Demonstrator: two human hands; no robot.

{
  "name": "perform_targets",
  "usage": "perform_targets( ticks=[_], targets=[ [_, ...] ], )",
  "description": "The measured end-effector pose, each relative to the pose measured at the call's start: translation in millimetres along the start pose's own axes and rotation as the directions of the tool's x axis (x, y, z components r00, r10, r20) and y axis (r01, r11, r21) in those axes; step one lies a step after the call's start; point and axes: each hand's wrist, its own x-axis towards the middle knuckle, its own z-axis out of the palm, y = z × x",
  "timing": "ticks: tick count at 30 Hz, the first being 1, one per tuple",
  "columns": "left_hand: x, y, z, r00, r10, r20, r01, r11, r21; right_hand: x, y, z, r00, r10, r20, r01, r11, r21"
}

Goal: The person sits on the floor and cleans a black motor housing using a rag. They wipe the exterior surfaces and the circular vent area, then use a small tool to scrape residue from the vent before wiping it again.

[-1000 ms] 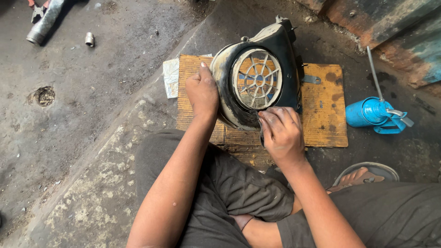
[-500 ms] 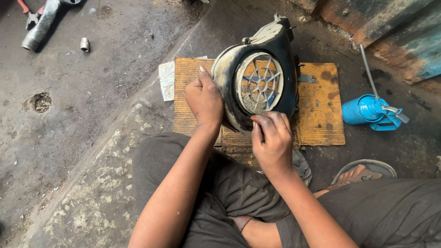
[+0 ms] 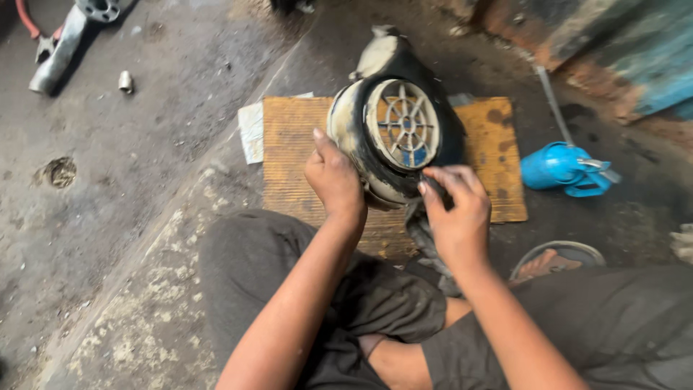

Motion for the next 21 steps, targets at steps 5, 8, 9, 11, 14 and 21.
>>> perform_targets(
  ticks=[5,8,9,11,14,21],
  targets=[
    [-28.7,-28.6,13.8,0.990,-0.119,-0.079,0.082,0.928,-0.363,29.2,41.2,-14.4,0.985,0.072,0.158,-0.083,0.994,0.066],
    [-63.4,-84.2,10.4,0.941,-0.197,-0.274,0.114,0.950,-0.292,25.3,60.5,-20.6,0.989,-0.082,0.122,0.079,0.997,0.023],
    [-75.0,-109.0,5.8,0.939,-0.065,-0.337,0.021,0.991,-0.134,18.8,66.6,-25.3,0.986,-0.106,0.131,0.116,0.991,-0.066],
    [-95.9,-151.5,-15.6,0.960,-0.158,-0.232,0.183,0.979,0.092,21.3,75.0,-28.1,0.974,-0.180,0.134,0.208,0.951,-0.228],
    [-91.5,-187.0,-39.5,0.969,-0.200,-0.143,0.245,0.823,0.512,14.3,89.5,-34.9,0.981,-0.133,0.141,0.152,0.979,-0.134],
    [20.2,-98.6,-44.7,0.675,-0.710,0.199,0.708,0.700,0.097,-2.1,97.4,-19.2,0.982,-0.112,0.151,0.136,0.977,-0.163]
  ],
)
